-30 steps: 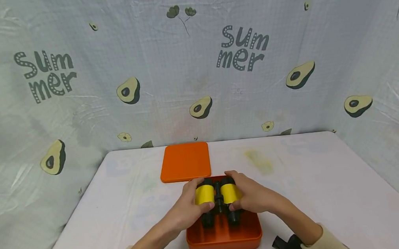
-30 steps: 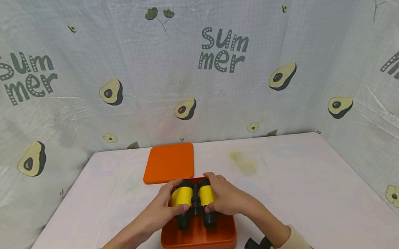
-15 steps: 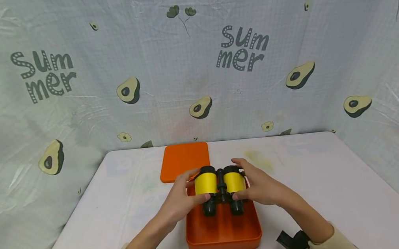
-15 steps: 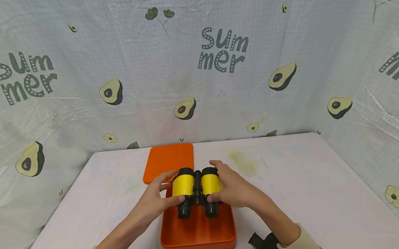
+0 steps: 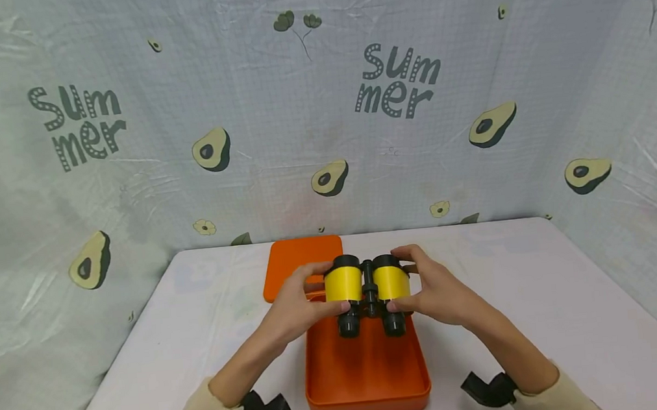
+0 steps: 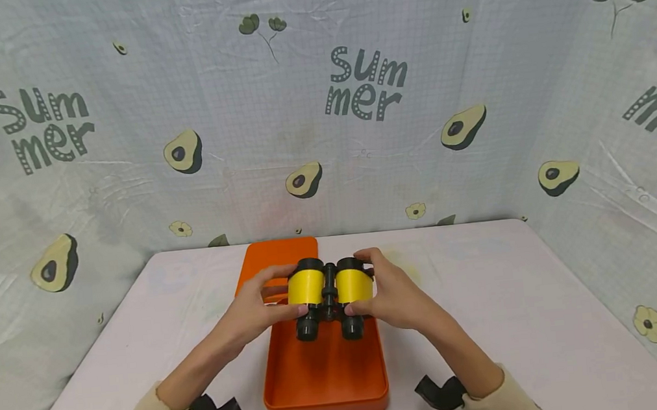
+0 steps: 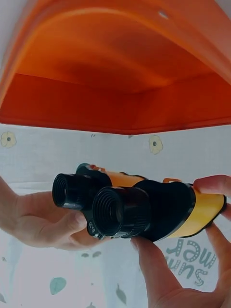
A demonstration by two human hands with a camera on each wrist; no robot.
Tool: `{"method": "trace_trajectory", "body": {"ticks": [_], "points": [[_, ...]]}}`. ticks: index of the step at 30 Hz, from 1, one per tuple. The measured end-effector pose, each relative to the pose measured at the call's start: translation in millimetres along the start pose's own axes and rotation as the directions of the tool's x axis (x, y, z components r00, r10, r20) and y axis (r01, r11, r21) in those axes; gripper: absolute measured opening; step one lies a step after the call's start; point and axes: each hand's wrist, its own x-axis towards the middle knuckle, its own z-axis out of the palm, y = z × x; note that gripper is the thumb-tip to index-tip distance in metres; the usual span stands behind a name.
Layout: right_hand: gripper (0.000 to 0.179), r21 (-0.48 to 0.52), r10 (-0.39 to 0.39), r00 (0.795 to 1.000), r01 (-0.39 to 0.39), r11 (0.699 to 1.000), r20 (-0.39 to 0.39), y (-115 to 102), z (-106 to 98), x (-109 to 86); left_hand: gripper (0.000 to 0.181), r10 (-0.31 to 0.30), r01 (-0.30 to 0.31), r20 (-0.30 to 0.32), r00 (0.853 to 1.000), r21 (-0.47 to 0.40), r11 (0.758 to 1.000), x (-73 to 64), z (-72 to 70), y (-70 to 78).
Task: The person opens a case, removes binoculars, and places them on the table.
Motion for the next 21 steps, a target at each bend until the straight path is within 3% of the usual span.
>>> {"method": "trace_trajectory", "body": {"ticks": [21], "points": [[0.072, -0.04, -0.067, 0.992, 0.063, 0.997, -0.102, -1, -34, 32.2, 0.078, 0.074, -0.074, 0.033, 0.997, -0.016, 0.997, 46.0, -9.7, 22.1]]}}
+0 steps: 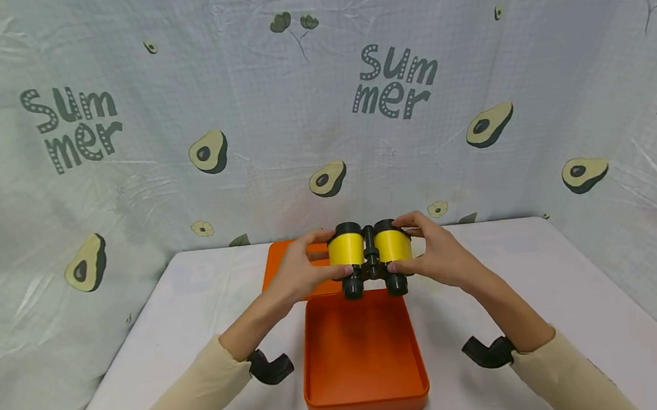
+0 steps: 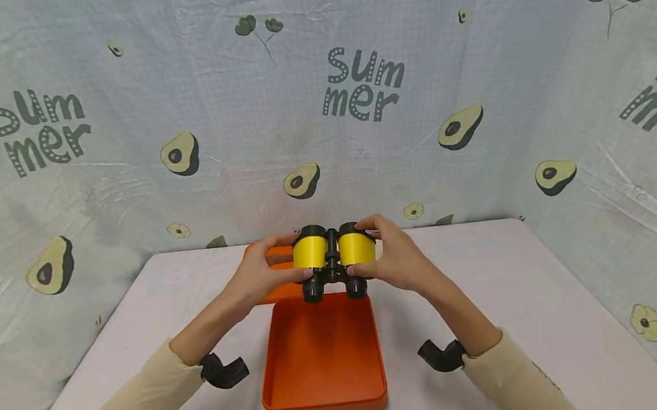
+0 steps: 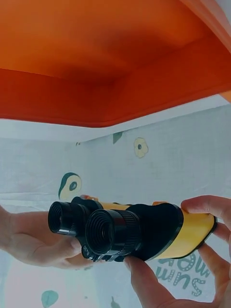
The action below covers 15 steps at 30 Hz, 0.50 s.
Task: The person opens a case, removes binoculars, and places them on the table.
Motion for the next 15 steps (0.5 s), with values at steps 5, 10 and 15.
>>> {"method": "trace_trajectory", "body": {"ticks": [5, 10, 15], "points": [[0.072, -0.018, -0.006, 1.0, 0.006, 1.0, -0.018, 0, -8, 12.2, 0.078, 0.022, -0.022, 0.018, 1.0, -0.021, 1.0, 13.3, -2.2, 5.4], [0.073, -0.013, 0.013, 1.0, -0.013, 1.0, -0.02, 4, -13, 23.9, 0.077, 0.044, -0.043, 0.031, 0.999, -0.039, 0.998, 27.0, -2.6, 3.9], [0.074, 0.001, 0.008, 1.0, -0.007, 1.0, -0.01, 11, -17, 34.8, 0.076, 0.049, -0.048, 0.042, 0.998, -0.037, 0.998, 41.4, -1.4, 0.8]]}}
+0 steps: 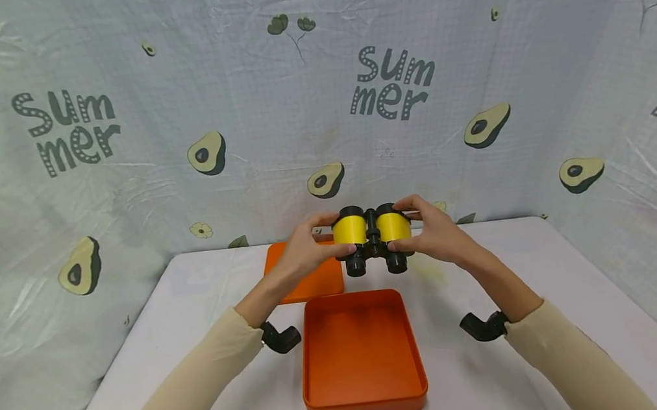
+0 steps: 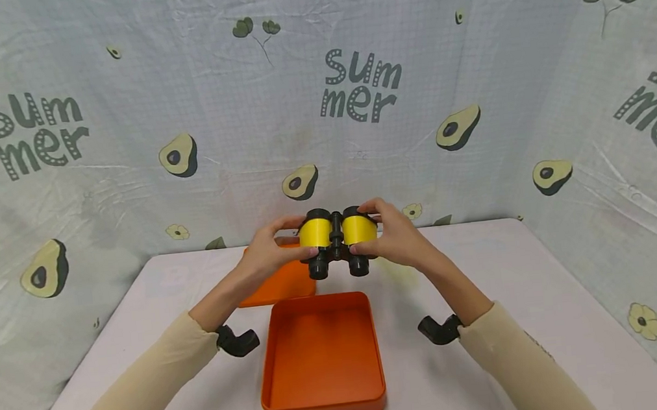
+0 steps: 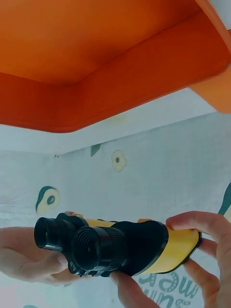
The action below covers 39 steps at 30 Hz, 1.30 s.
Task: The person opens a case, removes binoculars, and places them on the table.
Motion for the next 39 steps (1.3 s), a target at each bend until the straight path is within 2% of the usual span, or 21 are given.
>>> {"method": "trace_trajectory", "body": {"ticks": [11, 18, 26, 39], "points": [[0.076, -0.001, -0.009, 0.999, 0.009, 1.0, 0.049, 28, -9, 28.0, 0.077, -0.018, 0.018, 0.015, 1.0, 0.002, 1.0, 38.9, 5.2, -11.3], [0.077, 0.02, 0.025, 0.998, -0.026, 0.999, 0.064, 46, -7, 43.2, 0.072, -0.064, 0.065, 0.034, 0.997, -0.002, 0.998, 63.2, 10.4, -19.2], [0.078, 0.052, 0.072, 0.992, -0.077, 0.996, 0.099, 66, -2, 61.4, 0.07, -0.125, 0.124, 0.059, 0.99, 0.007, 0.992, 80.8, 17.9, -28.5], [0.078, 0.081, 0.136, 0.976, -0.151, 0.985, 0.171, 103, 14, 79.5, 0.07, -0.198, 0.183, 0.104, 0.975, 0.14, 0.973, 96.5, 28.6, -43.3]]}}
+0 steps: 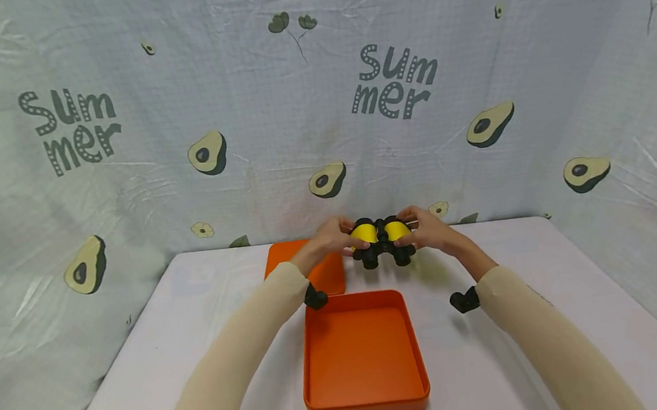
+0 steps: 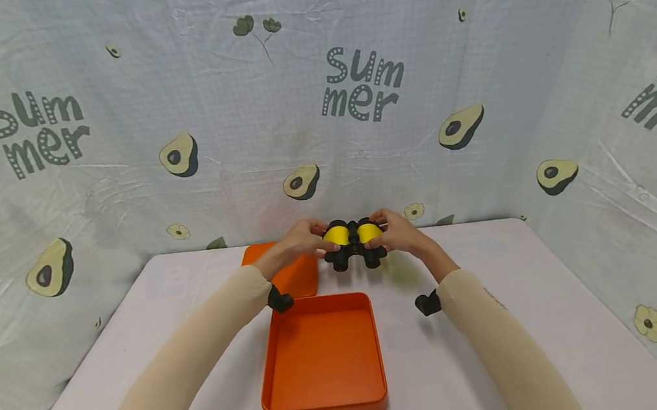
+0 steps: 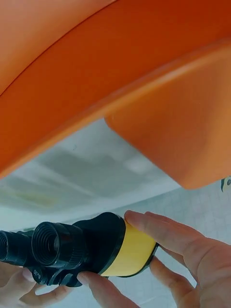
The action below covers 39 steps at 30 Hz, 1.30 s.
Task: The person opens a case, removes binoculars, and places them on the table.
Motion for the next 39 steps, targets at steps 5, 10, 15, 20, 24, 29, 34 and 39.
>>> {"method": "trace_trajectory", "body": {"ticks": [5, 10, 15, 20, 24, 29, 34, 39], "points": [[0.078, -0.021, 0.032, 0.999, -0.031, 0.999, 0.03, 6, 5, 1.7, 0.068, -0.028, 0.027, 0.011, 1.0, 0.048, 0.998, 2.4, 6.4, -2.3], [0.077, -0.041, 0.053, 0.997, -0.051, 0.998, 0.051, 8, 9, 3.0, 0.068, -0.053, 0.052, 0.011, 0.999, 0.072, 0.996, 6.2, 12.2, -5.9], [0.075, -0.104, 0.071, 0.995, -0.063, 0.993, 0.075, 9, 13, 5.3, 0.07, -0.079, 0.077, 0.016, 0.997, 0.134, 0.988, 8.6, 17.2, -11.3], [0.075, -0.133, 0.101, 0.991, -0.089, 0.987, 0.09, 12, 14, 7.1, 0.072, -0.09, 0.085, 0.024, 0.996, 0.169, 0.982, 8.8, 20.6, -12.5], [0.074, -0.147, 0.102, 0.991, -0.089, 0.985, 0.084, 12, 13, 8.2, 0.071, -0.092, 0.087, 0.02, 0.996, 0.171, 0.981, 8.4, 22.2, -9.7], [0.073, -0.152, 0.107, 0.99, -0.091, 0.984, 0.096, 11, 12, 8.4, 0.071, -0.106, 0.099, 0.031, 0.994, 0.176, 0.979, 8.6, 21.9, -9.0], [0.077, -0.163, 0.122, 0.983, -0.099, 0.982, 0.136, 5, 9, 6.1, 0.071, -0.128, 0.118, 0.03, 0.991, 0.223, 0.968, 5.4, 18.6, -7.1], [0.073, -0.229, 0.096, 0.988, -0.067, 0.971, 0.12, -9, -7, -3.8, 0.072, -0.13, 0.116, 0.057, 0.99, 0.205, 0.972, -3.1, 1.2, 0.5]]}}
